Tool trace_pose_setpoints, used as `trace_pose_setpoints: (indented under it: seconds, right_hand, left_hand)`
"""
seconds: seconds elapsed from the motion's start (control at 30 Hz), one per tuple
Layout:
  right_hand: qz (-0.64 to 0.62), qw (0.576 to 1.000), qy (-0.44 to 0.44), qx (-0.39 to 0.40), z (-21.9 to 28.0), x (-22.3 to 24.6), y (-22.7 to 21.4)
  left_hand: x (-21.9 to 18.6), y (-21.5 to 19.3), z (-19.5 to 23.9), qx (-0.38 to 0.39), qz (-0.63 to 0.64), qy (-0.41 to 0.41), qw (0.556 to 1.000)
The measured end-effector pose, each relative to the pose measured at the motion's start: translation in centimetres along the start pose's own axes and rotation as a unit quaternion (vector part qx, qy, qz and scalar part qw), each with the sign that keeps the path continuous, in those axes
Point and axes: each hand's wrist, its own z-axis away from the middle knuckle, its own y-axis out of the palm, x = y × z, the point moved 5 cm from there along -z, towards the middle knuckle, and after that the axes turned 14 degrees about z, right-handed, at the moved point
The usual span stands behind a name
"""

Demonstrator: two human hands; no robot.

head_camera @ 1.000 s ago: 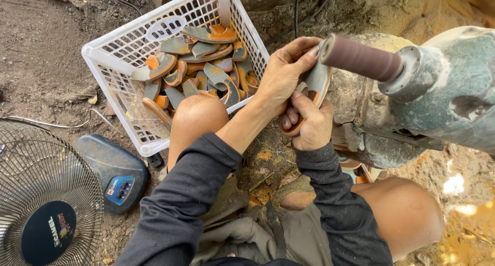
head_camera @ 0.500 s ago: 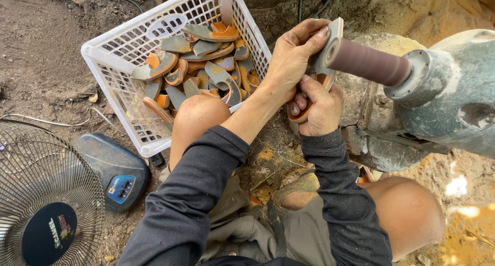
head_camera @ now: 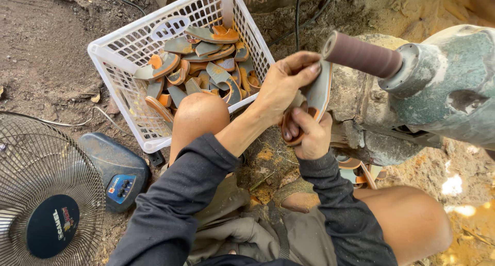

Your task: The person sits on the ground and uses a rotating sanding drum to smooth the edges of orange and grey slipper soles. They pick up soles from a white basket, press them against the spinning drum, and rotate them to sand different surfaces.

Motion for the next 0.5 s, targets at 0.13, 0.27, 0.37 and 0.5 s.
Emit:
trace_pose_setpoints:
  seconds: [0.13, 0.27, 0.37, 0.5]
  right_hand:
    - [0.060, 0.997, 0.038, -0.035, 0.7, 0.4, -1.0]
    - [0.073, 0.991, 0.084, -0.081, -0.1, 0.4, -2.5]
    - [-0.044, 0.994, 0.098, 0.005, -0.4, 0.0, -2.1]
    - [-0.152, 0.981, 0.118, 0.014, -1.4, -1.0, -1.3]
  left_hand:
    - [-1.1, -0.5, 1.7, -0.034, -0.134, 0.012, 0.990]
    - [-1.2, 0.2, 2.0, -0.029, -0.204, 0.052, 0.977]
    - [-0.2, 1.0, 1.6, -0.001, -0.081, -0.019, 0.997]
    - [0.0, 1.0, 1.5, 0.000, 0.024, -0.080, 0.996]
